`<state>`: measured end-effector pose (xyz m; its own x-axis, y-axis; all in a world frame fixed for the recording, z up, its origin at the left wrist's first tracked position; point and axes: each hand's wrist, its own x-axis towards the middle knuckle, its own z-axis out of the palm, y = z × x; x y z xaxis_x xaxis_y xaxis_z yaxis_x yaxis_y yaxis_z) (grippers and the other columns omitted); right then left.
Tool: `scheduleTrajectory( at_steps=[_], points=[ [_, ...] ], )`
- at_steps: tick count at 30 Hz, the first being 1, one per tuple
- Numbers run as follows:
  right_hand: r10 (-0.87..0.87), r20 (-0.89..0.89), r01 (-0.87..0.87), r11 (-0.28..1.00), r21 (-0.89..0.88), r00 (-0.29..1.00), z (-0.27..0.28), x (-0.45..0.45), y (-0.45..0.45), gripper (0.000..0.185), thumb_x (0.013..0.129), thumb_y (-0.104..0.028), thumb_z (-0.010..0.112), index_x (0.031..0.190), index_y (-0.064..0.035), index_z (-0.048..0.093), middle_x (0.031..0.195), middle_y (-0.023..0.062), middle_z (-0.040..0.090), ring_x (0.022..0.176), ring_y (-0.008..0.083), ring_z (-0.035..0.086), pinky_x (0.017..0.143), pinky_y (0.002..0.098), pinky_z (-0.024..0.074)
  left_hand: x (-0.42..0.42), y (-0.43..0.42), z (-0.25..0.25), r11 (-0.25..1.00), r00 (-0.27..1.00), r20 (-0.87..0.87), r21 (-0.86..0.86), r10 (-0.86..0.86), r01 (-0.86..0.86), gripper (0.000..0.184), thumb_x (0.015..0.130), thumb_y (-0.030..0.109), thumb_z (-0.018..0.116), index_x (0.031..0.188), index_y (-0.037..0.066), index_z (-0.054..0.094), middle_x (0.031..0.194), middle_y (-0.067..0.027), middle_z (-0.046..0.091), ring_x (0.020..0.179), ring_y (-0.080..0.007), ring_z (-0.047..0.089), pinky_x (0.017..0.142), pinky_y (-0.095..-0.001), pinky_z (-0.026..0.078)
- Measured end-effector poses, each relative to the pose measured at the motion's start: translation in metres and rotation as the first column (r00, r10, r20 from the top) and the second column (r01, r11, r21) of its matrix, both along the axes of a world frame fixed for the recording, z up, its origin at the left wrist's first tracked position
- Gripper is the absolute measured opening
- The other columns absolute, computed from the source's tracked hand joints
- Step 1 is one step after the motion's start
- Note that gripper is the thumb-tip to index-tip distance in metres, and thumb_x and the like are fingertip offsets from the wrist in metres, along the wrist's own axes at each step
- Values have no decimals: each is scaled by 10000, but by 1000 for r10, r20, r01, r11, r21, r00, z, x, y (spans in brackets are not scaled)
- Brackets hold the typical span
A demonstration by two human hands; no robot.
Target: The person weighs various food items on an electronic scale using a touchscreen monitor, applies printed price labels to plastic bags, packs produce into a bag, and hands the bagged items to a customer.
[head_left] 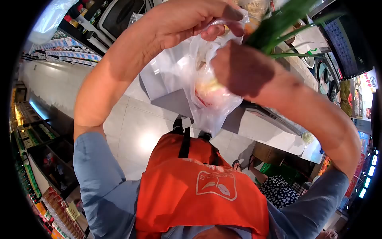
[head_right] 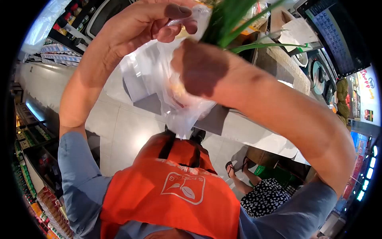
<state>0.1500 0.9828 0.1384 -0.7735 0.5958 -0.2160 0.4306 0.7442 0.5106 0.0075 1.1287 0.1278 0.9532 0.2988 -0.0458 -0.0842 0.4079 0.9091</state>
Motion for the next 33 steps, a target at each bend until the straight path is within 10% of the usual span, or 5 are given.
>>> scheduleTrajectory(
  at_steps=[10,13,22,28,33],
  points=[
    [420,-384,-538,793,-286,822,-73,-12,26,76,768,-166,647,702,-131,659,876,2,589,898,194,565,833,357,450,4,24,-1,995,998,6,85,59,-59,395,934,174,634,1261,-42,589,941,-122,698,598,-39,524,438,-166,384],
    [441,108,-352,822,-448,891,-57,-34,23,98,799,-200,642,776,-158,728,946,1,630,978,216,571,891,419,445,9,31,-6,980,984,-74,128,164,-154,412,948,219,617,1272,-35,582,928,-94,692,596,-38,510,429,-170,370],
    [492,42,-436,806,-400,870,-69,-18,18,129,827,-230,644,864,-206,765,999,-60,672,1034,177,579,906,372,415,10,42,-24,991,995,49,99,90,-95,452,1013,352,522,1248,-29,582,1095,-135,681,535,20,459,453,-110,343],
    [503,-136,-508,747,-430,854,-93,-6,32,104,809,-205,660,842,-210,758,975,-74,671,1023,153,576,910,333,405,6,32,-13,946,961,251,266,117,-184,569,984,540,519,1147,0,597,1005,-172,704,623,-46,573,501,-157,410],
    [449,-327,-551,745,-377,832,-103,14,43,139,809,-210,645,902,-191,747,1074,-28,638,1047,179,551,1000,353,397,11,34,-18,862,928,-75,404,365,-307,464,1018,458,488,866,55,661,664,-10,578,529,-57,481,453,-192,337]
  ],
)
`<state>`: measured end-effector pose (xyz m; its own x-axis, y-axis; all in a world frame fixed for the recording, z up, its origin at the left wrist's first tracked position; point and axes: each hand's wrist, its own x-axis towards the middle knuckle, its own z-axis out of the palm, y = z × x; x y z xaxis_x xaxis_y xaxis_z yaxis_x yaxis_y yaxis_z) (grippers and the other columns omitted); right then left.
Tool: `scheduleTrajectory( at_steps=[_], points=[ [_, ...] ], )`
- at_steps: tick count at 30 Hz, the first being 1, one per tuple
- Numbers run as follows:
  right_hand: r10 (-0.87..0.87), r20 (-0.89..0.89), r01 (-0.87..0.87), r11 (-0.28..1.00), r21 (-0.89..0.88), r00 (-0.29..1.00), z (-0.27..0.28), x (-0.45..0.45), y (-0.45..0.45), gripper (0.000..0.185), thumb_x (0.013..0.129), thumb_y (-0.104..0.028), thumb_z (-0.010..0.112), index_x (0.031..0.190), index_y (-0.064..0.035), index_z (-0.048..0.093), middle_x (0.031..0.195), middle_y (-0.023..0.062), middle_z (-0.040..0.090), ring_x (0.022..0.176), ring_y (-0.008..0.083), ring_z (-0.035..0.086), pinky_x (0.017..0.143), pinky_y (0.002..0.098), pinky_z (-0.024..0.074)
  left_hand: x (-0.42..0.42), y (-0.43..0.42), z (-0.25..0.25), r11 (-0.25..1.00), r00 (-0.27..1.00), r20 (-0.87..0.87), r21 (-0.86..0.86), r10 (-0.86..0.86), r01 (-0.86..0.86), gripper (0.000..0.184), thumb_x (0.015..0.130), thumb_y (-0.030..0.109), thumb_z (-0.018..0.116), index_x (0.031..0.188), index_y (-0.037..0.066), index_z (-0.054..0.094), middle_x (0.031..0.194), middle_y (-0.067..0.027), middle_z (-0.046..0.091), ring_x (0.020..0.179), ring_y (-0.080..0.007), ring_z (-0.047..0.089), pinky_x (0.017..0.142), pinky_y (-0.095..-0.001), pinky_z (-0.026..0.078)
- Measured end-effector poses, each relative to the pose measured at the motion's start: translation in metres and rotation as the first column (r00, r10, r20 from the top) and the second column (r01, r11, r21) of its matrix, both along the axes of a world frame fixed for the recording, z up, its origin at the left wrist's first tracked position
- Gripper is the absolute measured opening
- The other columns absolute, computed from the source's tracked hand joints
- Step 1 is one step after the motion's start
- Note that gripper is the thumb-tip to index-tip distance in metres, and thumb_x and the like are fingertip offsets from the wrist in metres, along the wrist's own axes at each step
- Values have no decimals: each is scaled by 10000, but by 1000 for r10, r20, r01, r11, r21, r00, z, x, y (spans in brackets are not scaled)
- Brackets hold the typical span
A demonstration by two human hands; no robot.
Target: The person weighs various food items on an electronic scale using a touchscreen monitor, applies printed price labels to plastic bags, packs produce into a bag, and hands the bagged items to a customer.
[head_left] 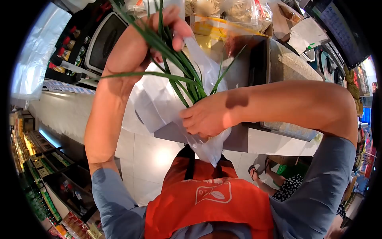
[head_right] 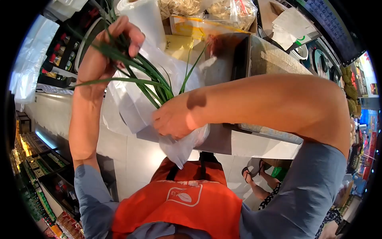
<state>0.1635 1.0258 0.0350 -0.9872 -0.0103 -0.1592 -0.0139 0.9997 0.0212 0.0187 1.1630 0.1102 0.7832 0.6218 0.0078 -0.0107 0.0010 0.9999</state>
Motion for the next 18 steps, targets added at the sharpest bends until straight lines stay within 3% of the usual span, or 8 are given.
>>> scheduleTrajectory(
  at_steps=[3,5,8,9,12,13,16,18],
  points=[
    [-110,81,91,972,216,991,53,15,-18,222,848,-156,609,1056,-116,677,1239,73,589,1199,246,531,1083,432,388,4,13,-13,998,994,104,-67,14,-7,380,1011,394,535,866,69,669,688,21,596,503,-25,448,427,-191,288],
    [-452,-270,474,881,16,850,64,23,-50,295,839,-125,666,1123,-65,613,1232,115,594,1149,278,580,980,419,482,0,15,-13,987,993,117,-154,-29,47,348,1018,350,531,900,55,675,731,-7,634,515,-41,475,434,-196,304],
    [-858,-474,787,426,-446,196,67,25,-97,279,824,-109,685,1082,-42,605,1119,139,630,971,287,634,829,408,536,6,5,-4,953,992,130,-300,4,35,331,1038,288,510,908,36,680,745,-63,669,502,-83,500,426,-212,316],
    [-937,-344,772,171,-612,-64,63,18,-109,455,814,-93,728,1215,5,535,1090,167,635,879,312,636,776,403,544,10,4,-4,958,995,96,-287,30,-2,363,1044,310,496,887,43,684,723,-52,664,488,-84,494,417,-216,305],
    [-898,145,289,-281,-915,-415,45,-8,-102,562,817,-125,763,1266,40,468,1055,188,640,848,349,635,758,392,542,16,1,-1,978,998,52,-208,23,-12,390,1049,340,488,868,59,690,716,-42,666,475,-80,490,409,-220,301],
    [-878,193,248,-324,-913,-437,36,-13,-93,637,798,-194,795,1275,36,441,1032,208,649,875,367,648,785,397,533,18,-1,1,983,999,44,-181,12,-4,390,1048,342,490,867,60,690,719,-41,667,473,-79,489,408,-219,301],
    [-862,166,345,-359,-867,-478,27,-22,-70,750,770,-231,838,1338,9,412,1007,118,642,906,128,590,784,291,497,24,-5,2,992,999,32,-124,7,-3,376,1048,336,491,889,63,695,747,-41,680,475,-75,493,408,-210,300],
    [-858,-104,551,-226,-803,-503,18,-28,-59,809,751,-313,837,1359,5,406,1005,168,636,930,280,622,841,367,494,28,-10,1,990,997,74,-142,3,7,372,1048,331,489,909,59,701,753,-40,683,479,-75,497,410,-206,297]
  ],
)
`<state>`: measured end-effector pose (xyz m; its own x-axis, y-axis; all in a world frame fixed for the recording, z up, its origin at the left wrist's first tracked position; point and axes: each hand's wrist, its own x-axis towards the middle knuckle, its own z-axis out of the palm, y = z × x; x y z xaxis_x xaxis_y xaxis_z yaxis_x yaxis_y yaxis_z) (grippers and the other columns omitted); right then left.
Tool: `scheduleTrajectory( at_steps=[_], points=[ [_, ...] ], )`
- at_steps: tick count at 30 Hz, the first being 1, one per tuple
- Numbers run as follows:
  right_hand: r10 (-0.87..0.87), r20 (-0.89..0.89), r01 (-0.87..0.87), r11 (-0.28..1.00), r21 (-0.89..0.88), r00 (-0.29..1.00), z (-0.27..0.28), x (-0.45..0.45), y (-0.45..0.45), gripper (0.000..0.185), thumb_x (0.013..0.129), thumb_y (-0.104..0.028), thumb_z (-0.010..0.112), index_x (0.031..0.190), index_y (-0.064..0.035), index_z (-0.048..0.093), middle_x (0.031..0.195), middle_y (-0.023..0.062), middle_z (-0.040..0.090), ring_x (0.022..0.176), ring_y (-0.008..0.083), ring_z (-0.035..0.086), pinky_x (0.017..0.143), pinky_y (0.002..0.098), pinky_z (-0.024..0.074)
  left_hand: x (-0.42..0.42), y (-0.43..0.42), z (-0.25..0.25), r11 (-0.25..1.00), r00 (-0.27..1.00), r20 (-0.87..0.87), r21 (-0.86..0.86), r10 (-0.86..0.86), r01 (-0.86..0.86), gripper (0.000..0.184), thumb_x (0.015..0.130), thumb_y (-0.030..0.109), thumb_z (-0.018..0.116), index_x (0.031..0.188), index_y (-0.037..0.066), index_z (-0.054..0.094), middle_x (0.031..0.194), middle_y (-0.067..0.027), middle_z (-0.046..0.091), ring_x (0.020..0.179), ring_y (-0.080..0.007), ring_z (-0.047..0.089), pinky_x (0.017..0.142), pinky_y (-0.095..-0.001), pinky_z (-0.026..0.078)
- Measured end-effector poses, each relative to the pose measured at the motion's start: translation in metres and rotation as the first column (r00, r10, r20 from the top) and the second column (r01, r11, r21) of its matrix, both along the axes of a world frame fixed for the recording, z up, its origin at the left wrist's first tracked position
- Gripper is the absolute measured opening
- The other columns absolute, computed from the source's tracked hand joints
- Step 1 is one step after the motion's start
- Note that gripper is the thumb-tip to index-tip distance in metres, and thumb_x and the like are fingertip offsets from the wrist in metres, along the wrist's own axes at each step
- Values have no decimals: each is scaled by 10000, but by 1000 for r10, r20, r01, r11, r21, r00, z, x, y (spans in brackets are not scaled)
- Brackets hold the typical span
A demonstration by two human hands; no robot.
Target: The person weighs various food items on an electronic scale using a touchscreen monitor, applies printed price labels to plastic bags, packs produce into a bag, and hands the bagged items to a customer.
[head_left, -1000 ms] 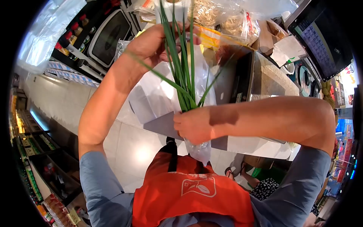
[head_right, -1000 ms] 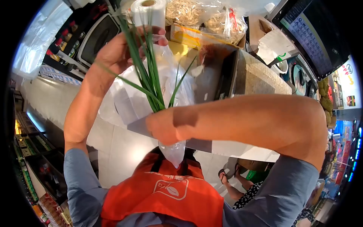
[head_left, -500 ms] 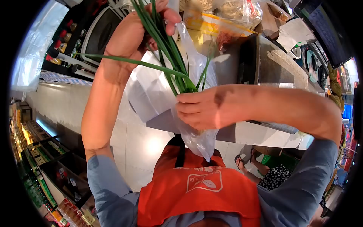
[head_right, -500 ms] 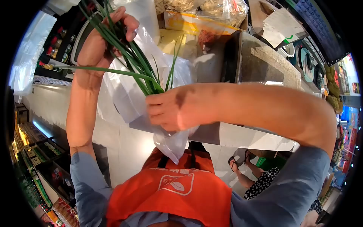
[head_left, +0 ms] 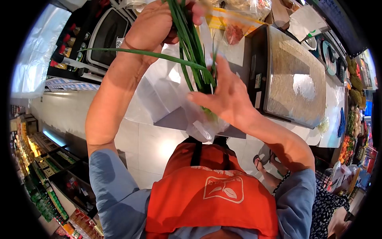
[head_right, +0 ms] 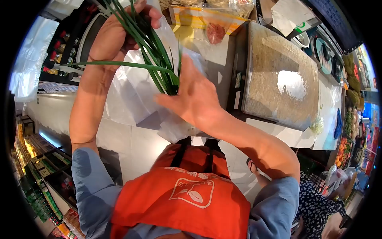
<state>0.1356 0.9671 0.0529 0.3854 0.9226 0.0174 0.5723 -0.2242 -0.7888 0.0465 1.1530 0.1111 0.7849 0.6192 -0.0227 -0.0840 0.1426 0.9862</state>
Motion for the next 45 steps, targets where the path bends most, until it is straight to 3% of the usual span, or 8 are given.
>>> scheduleTrajectory(
  at_steps=[10,11,15,20,26,36,42,45],
  points=[
    [-64,-31,68,982,175,997,-28,1,21,302,948,-220,591,1118,-14,451,845,250,638,823,483,604,734,541,462,-15,-24,21,998,990,123,17,66,-68,449,1022,375,483,1182,-20,627,1032,-100,709,652,-35,584,495,-162,373],
    [-90,80,77,986,151,993,-34,6,20,240,965,-225,563,1008,-16,453,819,246,641,798,481,602,709,550,458,-26,17,12,901,884,201,-15,-422,433,515,1021,385,445,1254,-54,581,1113,-159,692,804,-125,689,504,-153,412],
    [-7,294,14,1000,-22,956,-28,17,23,255,972,-251,541,1020,-7,482,847,233,662,820,446,636,711,532,487,-25,-3,28,980,980,73,78,-187,181,621,1021,472,394,1244,-75,584,1049,-148,695,980,-187,713,481,-147,427],
    [172,365,-34,934,-355,915,-29,22,46,308,977,-278,514,1080,12,515,887,219,691,868,390,683,761,500,529,-21,-18,49,958,948,139,16,-286,287,493,1036,406,441,1193,-22,626,949,-127,699,645,-120,634,512,-211,479],
    [231,101,-161,874,-459,968,-30,35,61,455,983,-377,515,1174,36,504,922,264,684,906,426,667,833,521,504,-19,-29,59,783,945,-269,540,-188,309,519,911,457,600,1122,-12,670,981,-58,708,579,-19,381,539,-176,306],
    [119,797,-206,978,7,591,-55,5,45,569,900,-254,604,1337,86,474,1346,299,495,1302,415,458,1094,458,355,-15,-21,49,815,958,-254,521,-135,253,306,867,234,668,1095,31,691,892,44,634,690,-13,442,600,-185,316],
    [279,724,-262,955,-140,630,-66,15,46,475,895,-181,594,1285,81,527,1303,268,526,1196,394,513,1032,448,392,-18,-20,50,828,964,-212,503,-158,246,289,896,205,624,1109,15,666,968,-8,657,736,-31,502,683,-192,398],
    [233,410,-337,919,204,882,-4,14,-21,363,891,-196,627,1177,25,591,1198,193,590,1101,358,549,1007,432,417,-23,3,44,923,974,-136,320,-180,215,278,939,176,568,1135,-7,643,1018,-59,676,704,-49,498,689,-218,426]
  ],
)
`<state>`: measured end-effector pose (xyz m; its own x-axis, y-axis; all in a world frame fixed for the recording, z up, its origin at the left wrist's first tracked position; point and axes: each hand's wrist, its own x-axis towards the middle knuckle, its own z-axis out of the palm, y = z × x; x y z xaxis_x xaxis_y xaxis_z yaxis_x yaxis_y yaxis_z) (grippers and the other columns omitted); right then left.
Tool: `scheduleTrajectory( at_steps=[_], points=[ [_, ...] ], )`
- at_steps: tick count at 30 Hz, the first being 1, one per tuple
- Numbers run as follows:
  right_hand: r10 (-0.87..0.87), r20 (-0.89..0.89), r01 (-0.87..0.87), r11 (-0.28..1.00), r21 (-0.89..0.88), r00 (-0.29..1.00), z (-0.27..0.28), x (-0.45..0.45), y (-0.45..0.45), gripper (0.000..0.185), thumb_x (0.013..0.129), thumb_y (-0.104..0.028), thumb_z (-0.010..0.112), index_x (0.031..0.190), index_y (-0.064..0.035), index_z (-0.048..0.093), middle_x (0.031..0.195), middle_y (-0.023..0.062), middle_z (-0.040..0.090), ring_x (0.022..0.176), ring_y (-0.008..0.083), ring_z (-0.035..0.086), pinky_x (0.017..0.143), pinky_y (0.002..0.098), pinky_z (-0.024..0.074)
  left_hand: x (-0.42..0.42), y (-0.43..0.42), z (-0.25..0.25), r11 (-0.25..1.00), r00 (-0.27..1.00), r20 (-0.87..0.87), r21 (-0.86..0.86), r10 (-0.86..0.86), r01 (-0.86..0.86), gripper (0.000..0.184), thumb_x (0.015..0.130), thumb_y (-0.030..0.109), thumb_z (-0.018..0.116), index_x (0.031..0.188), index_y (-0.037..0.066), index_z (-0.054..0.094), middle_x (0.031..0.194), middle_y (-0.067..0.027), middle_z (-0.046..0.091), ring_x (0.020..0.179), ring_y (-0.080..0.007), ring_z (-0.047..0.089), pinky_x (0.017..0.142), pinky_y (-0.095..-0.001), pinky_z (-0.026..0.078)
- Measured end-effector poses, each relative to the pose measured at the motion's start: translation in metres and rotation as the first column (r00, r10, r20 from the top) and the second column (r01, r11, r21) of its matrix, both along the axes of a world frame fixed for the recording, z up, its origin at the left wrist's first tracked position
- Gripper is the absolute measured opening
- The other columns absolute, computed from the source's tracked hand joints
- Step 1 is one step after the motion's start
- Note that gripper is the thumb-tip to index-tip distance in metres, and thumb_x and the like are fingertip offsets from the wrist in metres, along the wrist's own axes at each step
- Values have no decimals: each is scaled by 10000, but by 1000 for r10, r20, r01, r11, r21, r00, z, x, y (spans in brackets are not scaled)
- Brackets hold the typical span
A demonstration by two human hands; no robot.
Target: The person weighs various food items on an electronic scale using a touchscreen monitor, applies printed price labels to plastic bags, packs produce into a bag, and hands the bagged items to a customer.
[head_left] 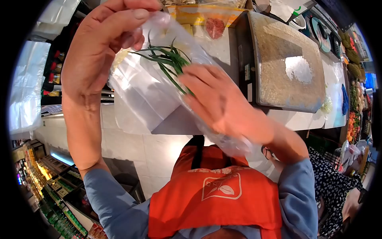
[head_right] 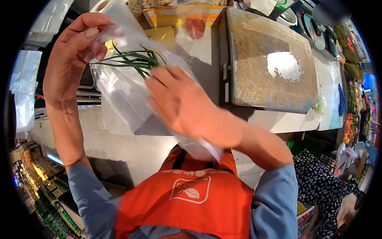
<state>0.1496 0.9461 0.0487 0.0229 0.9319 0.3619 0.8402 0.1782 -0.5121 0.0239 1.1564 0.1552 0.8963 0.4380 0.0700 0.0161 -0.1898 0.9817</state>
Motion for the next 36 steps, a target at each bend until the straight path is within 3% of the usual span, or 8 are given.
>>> scheduleTrajectory(
  at_steps=[3,9,19,23,25,28,32,36],
  points=[
    [172,-591,-307,942,-135,788,27,7,-66,285,916,-234,626,1092,-10,614,1055,153,623,969,353,593,1008,450,432,-2,0,0,997,998,42,-59,49,-47,257,944,166,560,1119,-1,646,1047,-75,679,680,-47,471,685,-221,431],
    [356,222,-301,922,-245,908,27,23,-108,163,800,-186,664,898,-62,622,756,64,555,773,222,612,999,472,443,1,14,8,978,996,68,-207,55,-40,296,958,195,568,1148,-24,627,1078,-83,646,654,-67,420,707,-238,435],
    [68,230,-143,934,328,971,75,82,-69,131,798,-185,689,767,-74,626,647,25,465,630,227,540,988,491,460,-95,83,50,950,910,281,-152,306,-272,505,1048,174,427,1447,-121,335,1493,-287,379,1291,-339,503,1160,-449,386],
    [52,394,-155,959,235,918,40,84,-62,145,760,-186,711,749,-84,609,710,63,546,790,276,594,922,437,472,-86,71,-4,840,857,105,-286,505,-460,324,1049,236,502,1274,7,548,1200,-92,570,993,-85,592,820,-252,426],
    [152,135,-184,946,267,979,29,77,-67,175,768,-191,708,779,-64,589,792,83,569,838,309,586,881,439,477,-77,45,-13,951,946,102,-45,308,-304,248,1051,280,513,1097,39,547,939,-24,426,602,-62,294,683,-231,336],
    [225,2,-216,930,297,974,46,85,-98,268,802,-224,726,985,-57,623,994,120,616,967,341,592,886,435,482,-77,44,-16,923,925,47,-109,376,-370,247,1034,272,544,1124,44,571,988,-5,499,656,-55,361,689,-223,335],
    [-203,-6,190,908,373,979,51,167,-194,456,781,-217,770,1195,-86,632,1185,146,623,1158,352,565,969,436,479,-68,32,-33,820,828,-8,146,560,-553,203,1012,228,573,1138,75,619,997,40,579,729,-45,406,677,-218,337],
    [-818,205,822,563,86,538,6,315,-361,882,665,-346,885,1423,-129,491,1476,247,406,1367,424,398,1123,491,381,-48,0,-41,750,821,-22,420,571,-510,218,984,221,624,1132,62,651,990,52,588,730,-36,411,665,-189,332]
  ],
)
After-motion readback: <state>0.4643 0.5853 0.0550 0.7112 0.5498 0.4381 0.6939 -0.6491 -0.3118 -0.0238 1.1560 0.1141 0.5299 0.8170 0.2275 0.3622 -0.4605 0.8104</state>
